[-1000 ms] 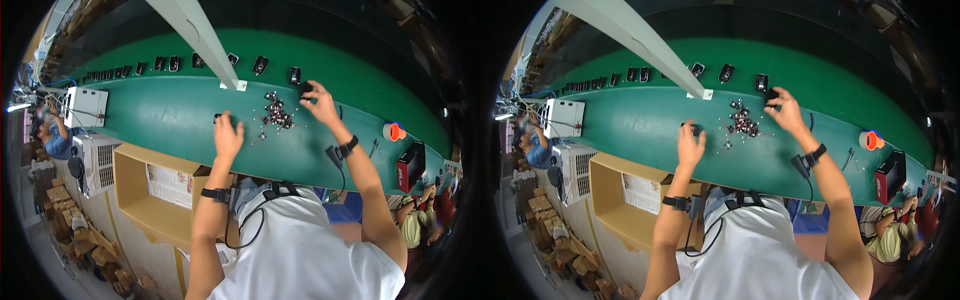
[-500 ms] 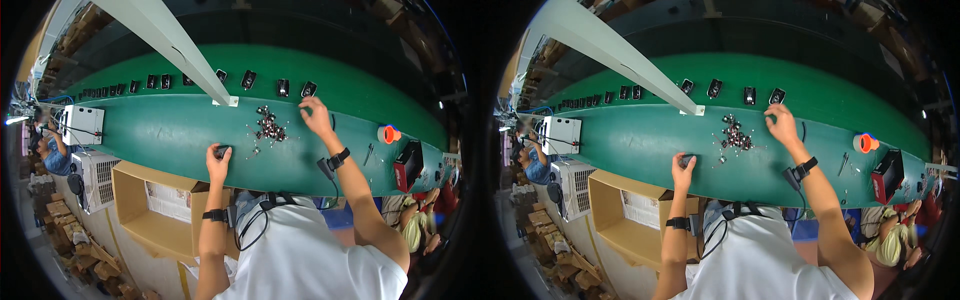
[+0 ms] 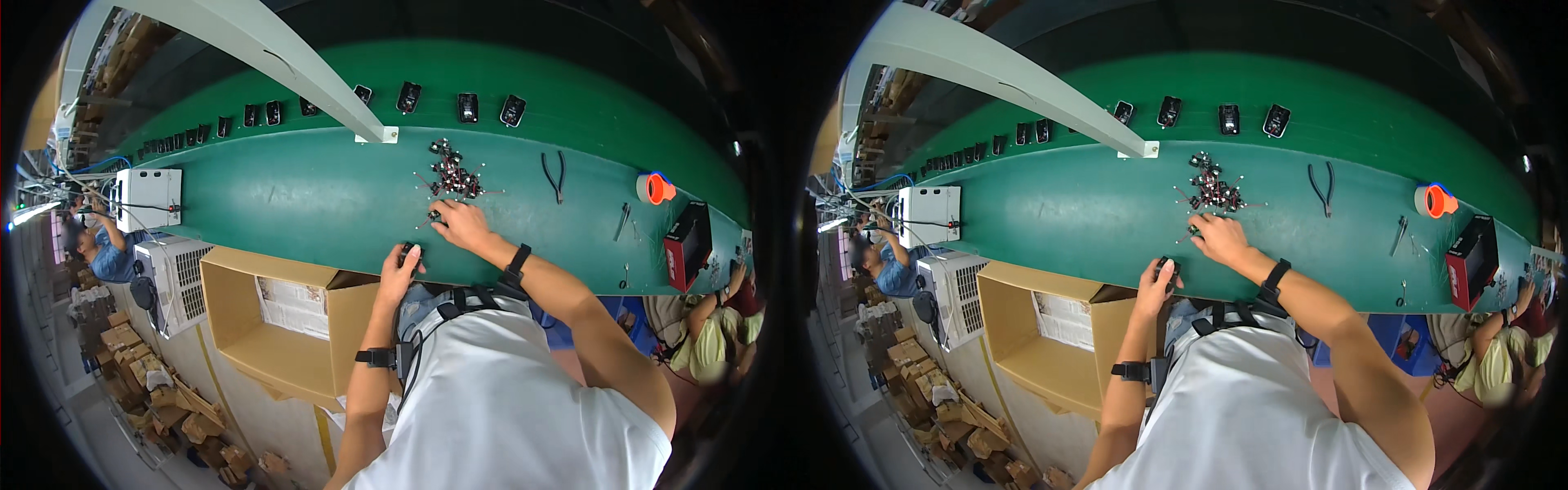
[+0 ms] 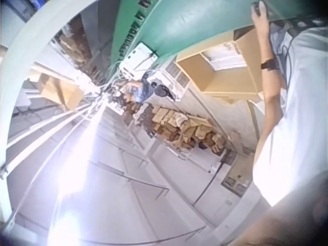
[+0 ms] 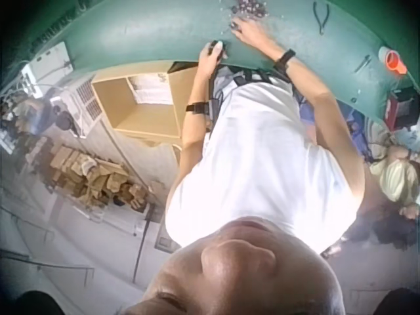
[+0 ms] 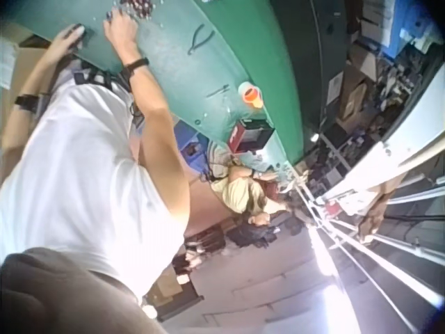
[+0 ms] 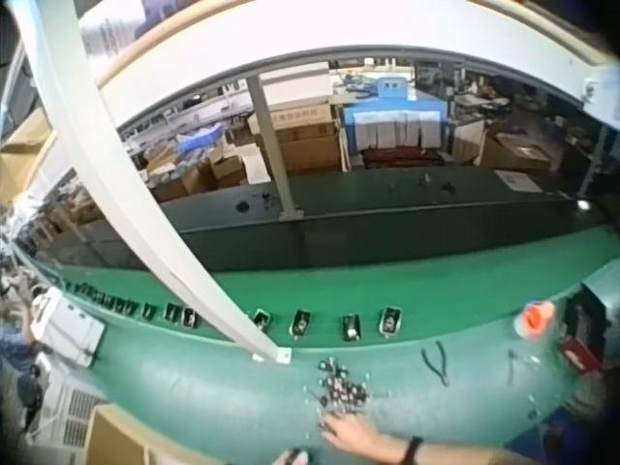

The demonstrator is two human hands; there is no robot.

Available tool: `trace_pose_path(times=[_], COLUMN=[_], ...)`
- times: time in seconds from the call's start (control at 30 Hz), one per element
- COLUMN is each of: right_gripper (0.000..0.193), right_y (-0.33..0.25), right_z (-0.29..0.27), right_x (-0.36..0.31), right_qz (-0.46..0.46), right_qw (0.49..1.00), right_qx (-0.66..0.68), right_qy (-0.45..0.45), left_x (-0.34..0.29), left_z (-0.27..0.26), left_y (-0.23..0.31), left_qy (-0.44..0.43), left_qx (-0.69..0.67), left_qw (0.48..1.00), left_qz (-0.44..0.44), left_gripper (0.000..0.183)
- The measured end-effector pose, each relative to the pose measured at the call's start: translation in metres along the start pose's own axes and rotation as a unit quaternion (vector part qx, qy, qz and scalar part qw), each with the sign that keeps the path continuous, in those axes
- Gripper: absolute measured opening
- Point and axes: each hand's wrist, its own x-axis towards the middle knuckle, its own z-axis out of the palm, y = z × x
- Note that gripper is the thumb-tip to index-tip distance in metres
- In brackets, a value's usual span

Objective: The person assembles small black electronic devices by inserting circuit boards into their casings. They repeatedly pick up a casing, insert a board, and place the finished unit on the table. The person also retrieves more circuit boards from a red box to continue the assembly process.

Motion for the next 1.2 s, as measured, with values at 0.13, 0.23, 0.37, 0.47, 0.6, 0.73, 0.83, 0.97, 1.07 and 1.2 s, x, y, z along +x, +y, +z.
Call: trace_pose_path(times=[0.13,0.23,0.37,0.47,0.6,0.73,0.83,0.97,1.07,1.2], right_gripper=[0.021,0.021,0.025,0.025,0.021,0.019,0.016,0.010,0.008,0.008], right_y=[0.006,0.014,0.011,-0.005,-0.011,-0.017,-0.022,-0.027,-0.037,-0.043], right_z=[0.014,0.014,-0.007,-0.038,-0.055,-0.061,-0.069,-0.080,-0.097,-0.104], right_x=[0.006,-0.001,-0.022,-0.037,-0.045,-0.048,-0.052,-0.056,-0.059,-0.066], right_qz=[-0.032,-0.040,0.082,0.104,0.094,0.067,0.070,0.039,0.013,-0.044], right_qw=[0.998,0.983,0.890,0.873,0.890,0.854,0.832,0.784,0.843,0.906], right_qx=[0.035,0.171,0.448,0.475,0.446,0.516,0.550,0.617,0.525,0.388], right_qy=[0.048,0.044,-0.036,-0.045,0.005,0.028,0.029,0.063,0.113,0.162], left_x=[-0.004,-0.001,-0.005,-0.008,-0.011,-0.001,-0.001,-0.004,-0.013,-0.019], left_z=[0.010,0.002,0.011,0.021,0.034,0.037,0.047,0.055,0.062,0.067], left_y=[0.002,-0.001,0.015,0.036,0.059,0.060,0.071,0.086,0.100,0.110], left_qy=[0.043,-0.004,-0.048,-0.053,-0.064,-0.085,-0.071,-0.105,-0.115,-0.054], left_qx=[-0.020,-0.052,-0.120,-0.125,-0.123,-0.153,-0.200,-0.281,-0.286,-0.199], left_qw=[0.997,0.996,0.990,0.988,0.989,0.984,0.977,0.954,0.950,0.978], left_qz=[-0.052,-0.076,-0.056,-0.070,-0.058,-0.021,-0.021,-0.028,-0.037,-0.027], left_gripper=[0.051,0.052,0.047,0.044,0.044,0.039,0.038,0.036,0.031,0.027])
